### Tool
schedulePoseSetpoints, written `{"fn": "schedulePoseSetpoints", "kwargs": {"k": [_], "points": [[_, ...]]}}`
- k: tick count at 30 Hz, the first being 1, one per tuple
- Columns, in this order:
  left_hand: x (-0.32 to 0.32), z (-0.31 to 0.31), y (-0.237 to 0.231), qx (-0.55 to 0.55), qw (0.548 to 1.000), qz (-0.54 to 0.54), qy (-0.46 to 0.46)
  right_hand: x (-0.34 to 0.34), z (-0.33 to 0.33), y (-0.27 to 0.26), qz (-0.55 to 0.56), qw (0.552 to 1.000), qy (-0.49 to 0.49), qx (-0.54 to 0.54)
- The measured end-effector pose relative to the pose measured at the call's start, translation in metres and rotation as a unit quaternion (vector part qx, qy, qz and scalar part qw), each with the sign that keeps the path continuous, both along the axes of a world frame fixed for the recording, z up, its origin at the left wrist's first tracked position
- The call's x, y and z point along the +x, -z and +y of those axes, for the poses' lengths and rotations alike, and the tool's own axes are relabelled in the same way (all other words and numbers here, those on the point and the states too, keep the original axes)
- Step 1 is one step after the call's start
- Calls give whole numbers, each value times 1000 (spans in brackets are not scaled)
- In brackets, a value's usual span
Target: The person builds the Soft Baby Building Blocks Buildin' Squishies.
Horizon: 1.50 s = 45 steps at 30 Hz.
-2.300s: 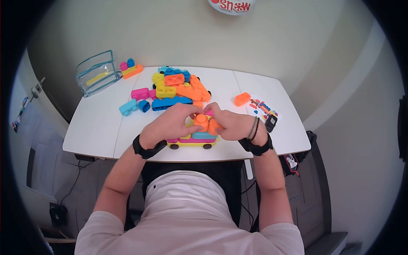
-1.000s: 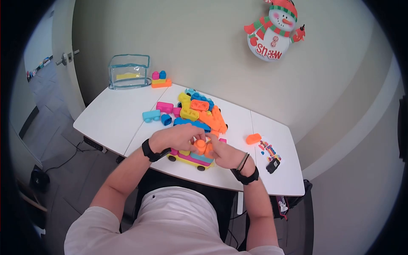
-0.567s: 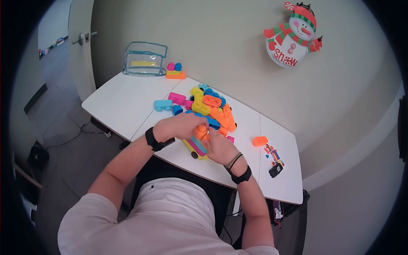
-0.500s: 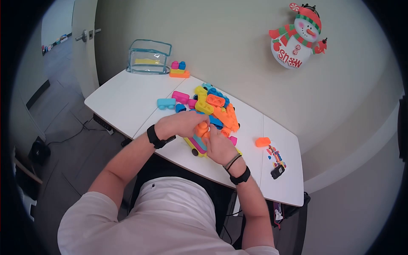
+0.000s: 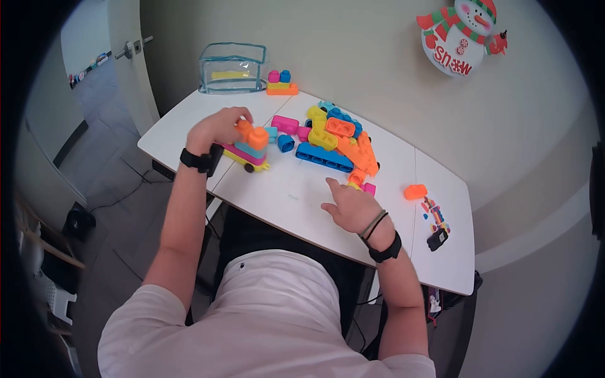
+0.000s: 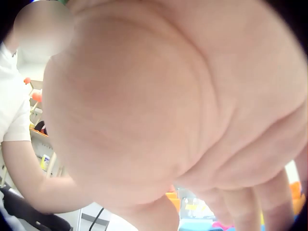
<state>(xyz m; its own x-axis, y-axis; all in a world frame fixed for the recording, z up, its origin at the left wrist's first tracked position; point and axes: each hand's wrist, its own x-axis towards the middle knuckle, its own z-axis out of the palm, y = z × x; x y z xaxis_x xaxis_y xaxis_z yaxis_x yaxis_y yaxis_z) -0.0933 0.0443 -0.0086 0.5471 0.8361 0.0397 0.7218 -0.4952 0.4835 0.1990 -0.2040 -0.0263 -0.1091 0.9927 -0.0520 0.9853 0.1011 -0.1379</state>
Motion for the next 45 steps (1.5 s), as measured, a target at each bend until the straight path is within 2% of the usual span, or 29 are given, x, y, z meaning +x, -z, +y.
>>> {"fn": "schedulePoseSetpoints", "kwargs": {"k": [1,5,8,9,11,13,15,17,19,22,24,25,27,31,33,34,35,37,38,41,43,45], "points": [[-10,9,5,26,999,-13,-35,0,-1,0,-1,1000,-2,-8],[-42,58,34,88,994,-34,-59,7,3,7,0,999,14,-29],[-54,74,42,120,983,-99,-101,8,6,7,-1,998,38,-44],[-62,84,48,123,983,-97,-93,10,6,7,-5,998,45,-46],[-55,51,19,58,979,-147,-130,20,8,6,8,997,60,-39],[-59,70,27,216,963,-107,-120,38,16,5,5,998,55,-33],[-28,54,0,280,947,-132,-86,60,17,-5,48,995,90,15],[28,40,-19,268,948,-172,-1,74,4,-33,57,987,145,28],[97,56,-28,226,959,-134,104,88,-5,-35,32,979,182,83],[243,103,-9,113,966,-78,221,102,-20,-41,62,982,171,48],[301,145,17,108,955,6,275,110,-22,-43,87,982,161,46],[322,155,30,108,954,5,279,113,-24,-44,115,981,148,45],[363,160,49,36,980,64,186,115,-30,-46,105,980,157,60],[396,153,66,18,986,50,159,118,-34,-38,97,977,176,65],[399,143,60,-198,973,45,109,121,-33,-33,108,977,174,62],[395,114,45,-258,961,64,78,120,-36,-35,114,976,175,63],[394,105,40,-262,960,67,77,118,-38,-35,119,975,174,65],[390,98,29,-173,966,183,61,116,-38,-35,123,975,174,59],[388,94,25,-171,959,205,98,114,-37,-36,125,975,175,56],[387,67,15,-116,953,257,109,110,-38,-41,109,978,171,48],[385,63,20,-95,955,263,98,108,-41,-42,101,979,171,54],[393,96,43,-58,969,220,94,104,-43,-42,90,980,170,59]]}}
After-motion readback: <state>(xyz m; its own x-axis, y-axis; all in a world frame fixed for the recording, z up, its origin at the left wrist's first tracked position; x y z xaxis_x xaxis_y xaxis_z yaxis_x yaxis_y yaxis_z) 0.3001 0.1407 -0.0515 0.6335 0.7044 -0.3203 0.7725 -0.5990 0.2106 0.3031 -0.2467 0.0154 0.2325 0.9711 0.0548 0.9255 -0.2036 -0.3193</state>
